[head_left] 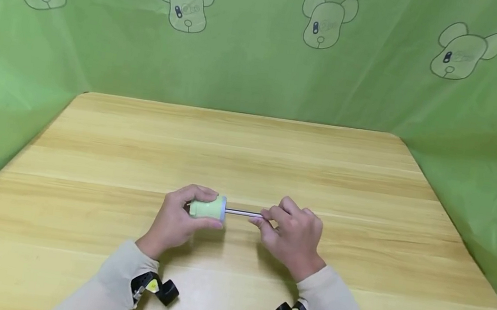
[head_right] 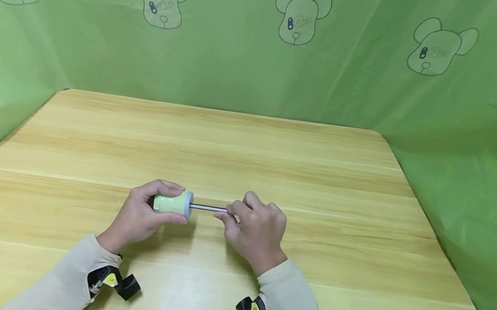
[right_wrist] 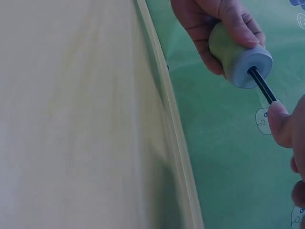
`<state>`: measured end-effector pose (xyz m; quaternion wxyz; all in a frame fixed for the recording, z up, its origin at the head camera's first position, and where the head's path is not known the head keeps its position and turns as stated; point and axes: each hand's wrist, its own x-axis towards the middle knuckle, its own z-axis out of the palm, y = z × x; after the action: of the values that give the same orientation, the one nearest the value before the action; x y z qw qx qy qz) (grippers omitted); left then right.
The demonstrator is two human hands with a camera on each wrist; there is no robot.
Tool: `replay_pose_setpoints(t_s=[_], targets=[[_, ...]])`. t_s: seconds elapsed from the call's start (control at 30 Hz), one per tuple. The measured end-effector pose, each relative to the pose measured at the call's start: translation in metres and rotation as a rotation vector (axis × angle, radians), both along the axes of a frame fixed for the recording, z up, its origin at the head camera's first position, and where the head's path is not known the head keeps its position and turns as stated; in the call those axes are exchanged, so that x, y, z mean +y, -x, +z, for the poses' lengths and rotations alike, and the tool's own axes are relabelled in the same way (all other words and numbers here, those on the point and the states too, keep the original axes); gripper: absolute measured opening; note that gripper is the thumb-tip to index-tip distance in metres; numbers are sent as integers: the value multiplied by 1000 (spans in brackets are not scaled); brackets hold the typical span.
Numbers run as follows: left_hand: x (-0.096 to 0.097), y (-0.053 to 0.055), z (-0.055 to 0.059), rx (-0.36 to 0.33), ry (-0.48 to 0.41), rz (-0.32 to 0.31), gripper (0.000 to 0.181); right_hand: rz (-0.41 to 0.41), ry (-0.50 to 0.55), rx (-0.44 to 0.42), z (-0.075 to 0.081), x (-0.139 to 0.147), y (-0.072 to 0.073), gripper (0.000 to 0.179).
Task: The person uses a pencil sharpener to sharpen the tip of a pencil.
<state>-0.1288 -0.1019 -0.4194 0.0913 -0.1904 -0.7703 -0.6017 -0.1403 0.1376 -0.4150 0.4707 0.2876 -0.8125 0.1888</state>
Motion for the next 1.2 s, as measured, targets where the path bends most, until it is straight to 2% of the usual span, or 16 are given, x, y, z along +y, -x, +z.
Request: replay_pose_setpoints(t_s=[0.07, 0.2, 0.27, 0.3, 0.37, 0.47, 0.53, 0.63, 0.7, 0.83, 1.0, 1.2], targets=[[0, 1, -1, 57, 31, 2, 45, 3, -6, -141, 2, 0, -3, 27], [3, 2, -3, 162, 88, 3, 43, -11, 26, -524, 7, 2, -7, 28], [4, 2, -5, 197, 107, 12, 43, -31, 40, -636, 8, 2, -8, 26], [5, 2, -6, 207, 111, 19, 43, -40, 37, -645, 7, 2, -8, 25], [6, 2, -7, 222, 117, 34, 44, -51, 20, -593, 6, 1, -7, 23], [7, 0, -8, 218, 113, 51, 44, -52, -1, -425, 1, -1, -6, 24], [7, -1, -7, 207, 113, 61, 45, -19, -1, -333, -1, -3, -4, 23], [8, -1, -6, 173, 106, 76, 45, 50, 7, -239, -3, -4, -2, 21], [8, -1, -4, 155, 106, 70, 45, 78, 11, -190, -3, -5, -1, 24], [9, -3, -4, 132, 106, 32, 43, 69, 18, -84, -4, -5, -2, 30], [10, -4, -6, 136, 99, 18, 44, 96, 15, -29, -5, -2, -3, 30], [11, -2, -9, 204, 76, -3, 45, 127, 10, -73, -7, 0, -1, 33]])
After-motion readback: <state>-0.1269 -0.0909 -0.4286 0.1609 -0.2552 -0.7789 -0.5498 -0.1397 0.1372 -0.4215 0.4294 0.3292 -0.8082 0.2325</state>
